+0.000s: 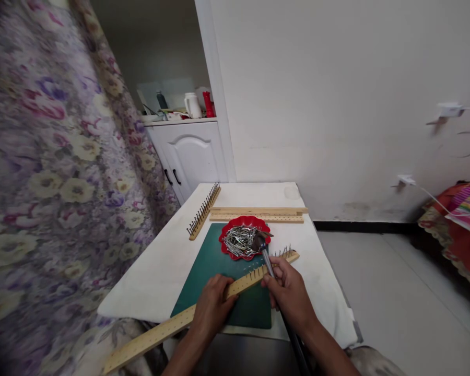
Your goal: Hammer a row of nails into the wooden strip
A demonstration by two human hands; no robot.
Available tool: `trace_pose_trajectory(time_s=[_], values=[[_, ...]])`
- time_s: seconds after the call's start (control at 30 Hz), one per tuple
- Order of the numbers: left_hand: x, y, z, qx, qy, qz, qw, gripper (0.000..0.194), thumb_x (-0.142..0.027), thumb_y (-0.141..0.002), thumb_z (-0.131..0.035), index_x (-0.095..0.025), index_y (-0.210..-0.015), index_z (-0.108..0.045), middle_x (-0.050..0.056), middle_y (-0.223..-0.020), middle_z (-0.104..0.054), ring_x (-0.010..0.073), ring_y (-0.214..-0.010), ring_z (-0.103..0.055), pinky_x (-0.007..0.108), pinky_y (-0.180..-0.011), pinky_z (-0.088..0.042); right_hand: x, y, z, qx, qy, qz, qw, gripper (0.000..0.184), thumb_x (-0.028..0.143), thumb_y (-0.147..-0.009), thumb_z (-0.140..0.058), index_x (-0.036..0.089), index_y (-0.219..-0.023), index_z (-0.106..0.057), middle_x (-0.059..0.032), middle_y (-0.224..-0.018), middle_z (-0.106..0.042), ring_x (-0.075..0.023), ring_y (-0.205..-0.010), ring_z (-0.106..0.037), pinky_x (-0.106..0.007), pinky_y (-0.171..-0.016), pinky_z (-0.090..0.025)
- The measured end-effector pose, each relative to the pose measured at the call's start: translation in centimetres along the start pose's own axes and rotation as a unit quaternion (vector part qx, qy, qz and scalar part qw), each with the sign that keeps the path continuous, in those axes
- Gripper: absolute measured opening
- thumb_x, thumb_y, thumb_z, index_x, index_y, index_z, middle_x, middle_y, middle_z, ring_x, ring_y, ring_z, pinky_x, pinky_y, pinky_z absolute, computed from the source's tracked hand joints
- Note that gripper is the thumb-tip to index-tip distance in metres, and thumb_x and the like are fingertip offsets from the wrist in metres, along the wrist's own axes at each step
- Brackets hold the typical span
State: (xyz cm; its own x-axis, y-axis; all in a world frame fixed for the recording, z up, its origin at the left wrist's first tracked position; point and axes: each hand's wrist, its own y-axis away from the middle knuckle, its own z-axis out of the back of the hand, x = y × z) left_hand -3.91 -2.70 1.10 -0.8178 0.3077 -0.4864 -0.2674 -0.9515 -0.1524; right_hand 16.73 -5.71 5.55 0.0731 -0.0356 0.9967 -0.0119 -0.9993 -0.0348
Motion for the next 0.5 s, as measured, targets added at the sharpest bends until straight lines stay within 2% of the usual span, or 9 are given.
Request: trace_pose_trajectory(time_s=[0.27, 0.4, 0.5], values=[[-0.5, -0.8, 0.0, 0.006, 0.005, -0.004, 1.000, 0.020, -0.024, -0.074, -0.059, -0.019, -0.094, -0.060, 0.006, -0.093, -0.058, 0.0229, -0.090, -0.052, 0.033, -0.079, -0.040, 0.2, -0.2, -0.2, -0.008, 0.000, 0.001, 1.000, 0.029, 0.033, -0.082, -0.056, 0.018, -0.107, -0.050, 0.0047, -0.067, -0.059, -0.0047, -0.033, -0.041, -0.017, -0.032, -0.031], [-0.3, -1.9, 2.1, -0.011, 0.028, -0.048, 0.998, 0.018, -0.027, -0.084, -0.048, -0.019, -0.095, -0.060, 0.008, -0.093, -0.060, 0.0220, -0.090, -0.054, 0.032, -0.078, -0.041, 0.5, -0.3, -0.2, -0.011, -0.007, -0.002, 1.000, 0.032, 0.034, -0.080, -0.058, 0.018, -0.107, -0.051, 0.0042, -0.067, -0.059, -0.0051, -0.033, -0.042, -0.017, -0.032, -0.031], [-0.3, -4.4, 4.2, -0.019, 0.019, -0.094, 0.995, 0.019, -0.021, -0.085, -0.044, -0.021, -0.092, -0.061, 0.008, -0.095, -0.061, 0.0212, -0.090, -0.055, 0.031, -0.079, -0.041, 0.7, -0.4, -0.2, -0.011, -0.013, 0.002, 1.000, 0.030, 0.029, -0.080, -0.057, 0.019, -0.107, -0.051, 0.0050, -0.067, -0.058, -0.0042, -0.033, -0.041, -0.017, -0.032, -0.030]])
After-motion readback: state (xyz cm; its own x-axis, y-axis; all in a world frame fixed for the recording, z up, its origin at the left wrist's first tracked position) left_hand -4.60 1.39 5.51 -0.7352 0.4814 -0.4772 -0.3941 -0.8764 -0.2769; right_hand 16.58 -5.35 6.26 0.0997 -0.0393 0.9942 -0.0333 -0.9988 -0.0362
